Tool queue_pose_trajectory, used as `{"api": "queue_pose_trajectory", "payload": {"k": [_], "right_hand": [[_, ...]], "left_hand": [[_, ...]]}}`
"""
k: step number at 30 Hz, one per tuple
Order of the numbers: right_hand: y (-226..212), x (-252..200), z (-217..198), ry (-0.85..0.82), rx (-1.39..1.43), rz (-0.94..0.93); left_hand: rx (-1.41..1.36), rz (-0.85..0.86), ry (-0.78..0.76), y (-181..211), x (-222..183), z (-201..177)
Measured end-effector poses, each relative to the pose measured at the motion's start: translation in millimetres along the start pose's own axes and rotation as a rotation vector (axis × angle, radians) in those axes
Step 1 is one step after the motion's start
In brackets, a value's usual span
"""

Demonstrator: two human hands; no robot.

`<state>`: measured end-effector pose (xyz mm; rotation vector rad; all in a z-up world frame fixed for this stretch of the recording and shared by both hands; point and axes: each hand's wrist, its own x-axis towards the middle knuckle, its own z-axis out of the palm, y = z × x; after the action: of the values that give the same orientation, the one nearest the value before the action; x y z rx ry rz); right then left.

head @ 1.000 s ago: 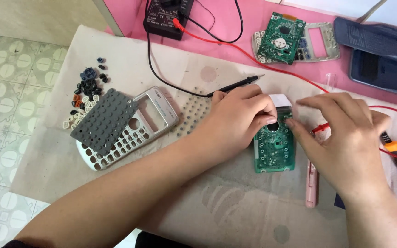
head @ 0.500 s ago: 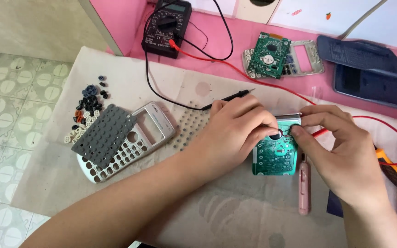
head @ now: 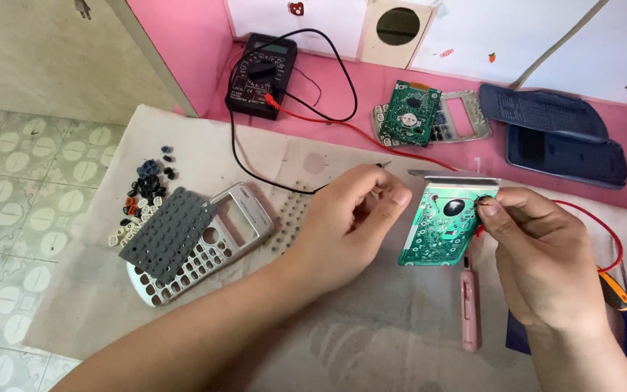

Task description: Testing a calculator circuit board using multimeter probes and manipulating small wires for repair.

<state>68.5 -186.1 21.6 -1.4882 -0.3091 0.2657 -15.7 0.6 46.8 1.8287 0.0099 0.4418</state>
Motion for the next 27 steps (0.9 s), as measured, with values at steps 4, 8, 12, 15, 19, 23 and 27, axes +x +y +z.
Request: {"api": "queue_pose_trajectory", "payload": {"k": [4, 8, 12, 15, 19, 23, 27], "right_hand": [[-3, -2, 4, 0.014, 0.049, 0.0], [-1, -4, 6, 0.032, 0.017, 0.018], [-2, -7, 11, 0.043, -0.015, 0.009], [-1, -7, 13, 0.047, -0.039, 0.007], [3, -8, 11, 0.086, -0.038, 0.005], [3, -10, 11, 0.058, -0.02, -0.029], [6, -10, 8, 0.027, -0.004, -0.063]], "left_hand": [[-0.228, -0.165, -0.1, 5, 0, 2], [-0.156, -0.299, -0.116, 20, 0, -1], [-0.163, -0.192, -0.058, 6, -3, 5], [-0.16, -0.142, -0.008, 1, -4, 7], [-0.214, -0.222, -0.024, 6, -3, 5], [-0.301, -0.225, -0.049, 5, 0, 3], [-0.306, -0.267, -0.073, 5, 1, 1]]}}
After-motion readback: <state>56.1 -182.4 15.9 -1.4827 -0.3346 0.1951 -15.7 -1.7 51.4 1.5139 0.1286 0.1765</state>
